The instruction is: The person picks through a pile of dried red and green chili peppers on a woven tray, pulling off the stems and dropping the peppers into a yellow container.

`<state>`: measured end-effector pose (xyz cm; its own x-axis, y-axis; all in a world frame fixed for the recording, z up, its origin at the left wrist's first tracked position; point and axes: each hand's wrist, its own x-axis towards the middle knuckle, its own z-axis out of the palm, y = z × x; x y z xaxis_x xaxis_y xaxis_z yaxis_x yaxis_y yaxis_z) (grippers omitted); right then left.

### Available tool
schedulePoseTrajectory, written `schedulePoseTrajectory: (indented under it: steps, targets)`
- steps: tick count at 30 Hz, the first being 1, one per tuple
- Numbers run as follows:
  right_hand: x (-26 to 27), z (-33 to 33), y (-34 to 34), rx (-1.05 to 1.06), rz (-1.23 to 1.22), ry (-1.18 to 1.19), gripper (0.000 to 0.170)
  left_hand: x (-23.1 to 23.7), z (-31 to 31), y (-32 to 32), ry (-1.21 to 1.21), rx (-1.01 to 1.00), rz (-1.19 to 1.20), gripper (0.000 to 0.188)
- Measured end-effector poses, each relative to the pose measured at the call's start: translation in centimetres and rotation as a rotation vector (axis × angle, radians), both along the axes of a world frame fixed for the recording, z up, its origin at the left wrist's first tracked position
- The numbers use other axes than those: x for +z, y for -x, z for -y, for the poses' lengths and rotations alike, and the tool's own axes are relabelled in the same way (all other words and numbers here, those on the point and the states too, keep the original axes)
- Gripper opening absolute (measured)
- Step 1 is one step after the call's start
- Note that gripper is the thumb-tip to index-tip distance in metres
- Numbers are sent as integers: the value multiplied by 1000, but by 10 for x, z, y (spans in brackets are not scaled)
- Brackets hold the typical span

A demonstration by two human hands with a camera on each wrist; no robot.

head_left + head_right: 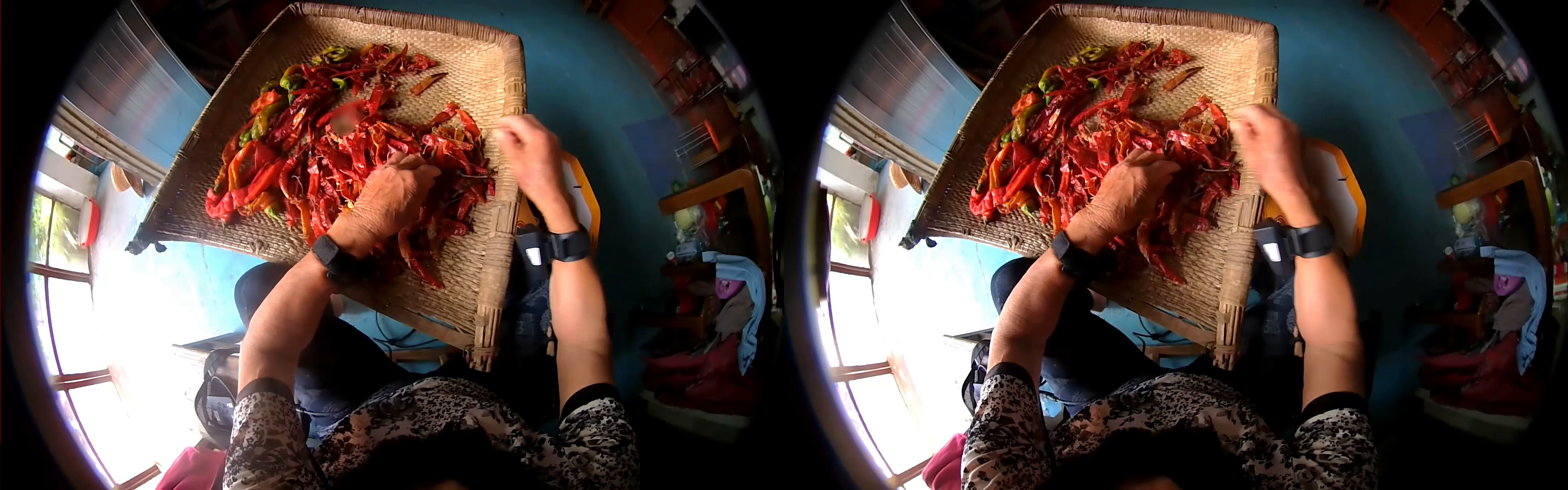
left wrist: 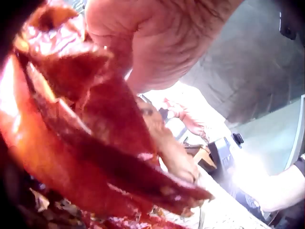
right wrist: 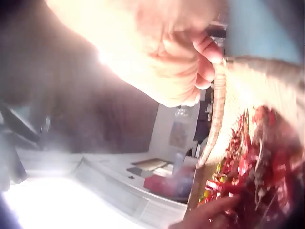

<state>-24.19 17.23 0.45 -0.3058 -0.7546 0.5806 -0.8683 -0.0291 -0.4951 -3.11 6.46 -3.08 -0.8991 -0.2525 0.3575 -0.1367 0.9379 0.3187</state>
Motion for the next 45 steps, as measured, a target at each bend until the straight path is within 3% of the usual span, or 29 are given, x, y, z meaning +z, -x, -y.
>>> schedulePoseTrajectory:
  steps: [2,5,8,10,11,12,14,18,22,24,26,27,29,31,33,35,36,42,43,45]
  targets:
    - [-6,18,-21,84,-22,-189,17,8,4,-4,-164,82,-65,19]
    - [-12,35,-32,-25,-204,-474,22,16,9,-12,-196,136,-188,14]
    - [-20,42,-34,-38,-152,-574,23,31,13,-19,-387,235,-251,12]
    - [-19,40,-36,-24,-198,-547,26,35,19,-22,-419,230,-368,10]
    - [-16,40,-36,53,-65,-461,25,36,21,-22,-399,226,-415,9]
    - [-15,38,-35,129,66,-374,24,37,21,-23,-402,235,-421,9]
    - [-16,29,-33,174,24,-200,23,39,21,-22,-427,253,-449,4]
    - [-21,14,-11,202,223,101,17,42,15,-20,-411,230,-397,9]
    - [-9,-23,34,-89,215,160,15,27,18,-13,-395,186,-379,15]
    - [5,-43,47,-266,277,-33,16,24,18,-12,-389,172,-362,17]
    - [-1,-50,62,-512,3,-270,16,24,16,-12,-416,159,-323,18]
    - [-6,-49,64,-513,4,-270,16,24,16,-11,-438,164,-307,18]
    - [-13,-42,63,-294,-185,60,11,19,16,-8,-458,137,-334,17]
    - [-7,-28,34,-98,193,-35,15,19,14,-6,-476,114,-369,16]
    - [-4,-10,-5,216,355,7,22,25,10,-6,-715,78,-336,14]
    - [-7,4,-34,351,442,-157,32,18,11,-3,-805,66,-362,14]
    - [-4,8,-49,355,406,-178,29,15,11,-2,-896,54,-392,14]
    - [0,27,-74,267,125,-43,13,21,11,-8,-826,69,-444,15]
    - [2,26,-71,206,85,-55,10,29,12,-13,-745,87,-324,24]
    - [5,23,-55,54,30,-7,7,24,12,-13,-662,87,-329,23]
